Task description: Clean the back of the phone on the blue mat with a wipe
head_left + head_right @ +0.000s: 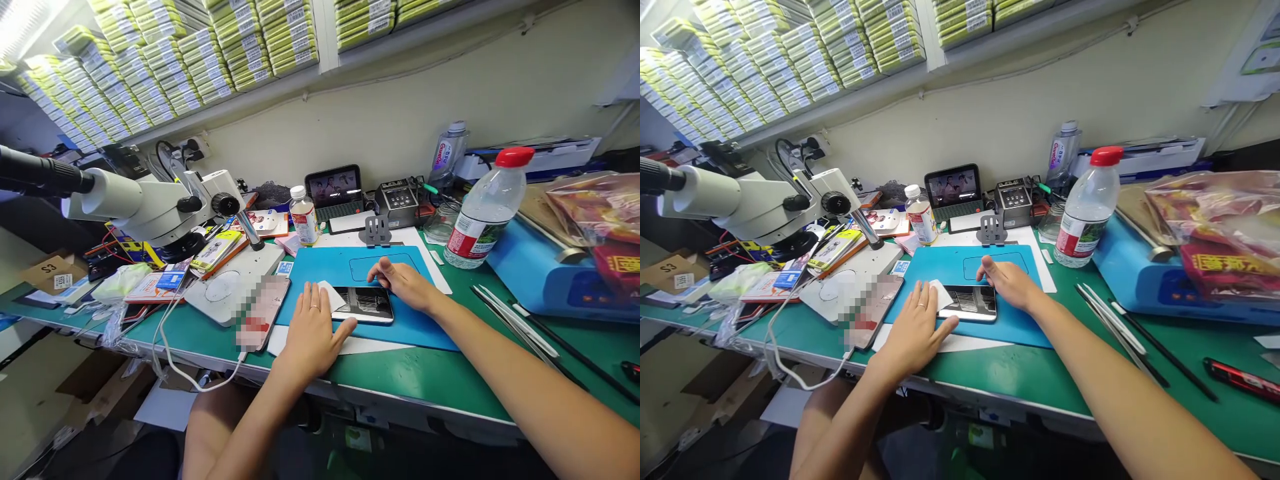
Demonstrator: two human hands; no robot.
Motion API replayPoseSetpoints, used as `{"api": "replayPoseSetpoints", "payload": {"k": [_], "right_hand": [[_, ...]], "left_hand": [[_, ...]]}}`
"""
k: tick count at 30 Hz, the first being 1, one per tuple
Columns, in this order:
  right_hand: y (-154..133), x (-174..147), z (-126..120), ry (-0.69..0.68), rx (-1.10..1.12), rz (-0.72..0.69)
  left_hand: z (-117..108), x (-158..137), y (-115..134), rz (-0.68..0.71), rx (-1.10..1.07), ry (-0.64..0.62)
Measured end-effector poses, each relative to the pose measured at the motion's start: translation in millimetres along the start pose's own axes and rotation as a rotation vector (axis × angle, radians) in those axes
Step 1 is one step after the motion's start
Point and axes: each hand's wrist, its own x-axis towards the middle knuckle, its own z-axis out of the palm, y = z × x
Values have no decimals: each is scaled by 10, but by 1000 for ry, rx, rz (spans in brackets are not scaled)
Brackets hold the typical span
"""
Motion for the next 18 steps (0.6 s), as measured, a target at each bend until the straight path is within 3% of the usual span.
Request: {"api": "replayPoseSetpoints", "payload": {"k": [6, 11, 18], "right_hand": [[-12, 14, 7, -6, 45, -13], [7, 19, 20, 34, 126, -24], [4, 4, 5, 60, 134, -36]], "left_hand": [[63, 260, 273, 59, -38, 53], [87, 385, 583, 200, -68, 47], [64, 263, 859, 229, -90, 58]]}}
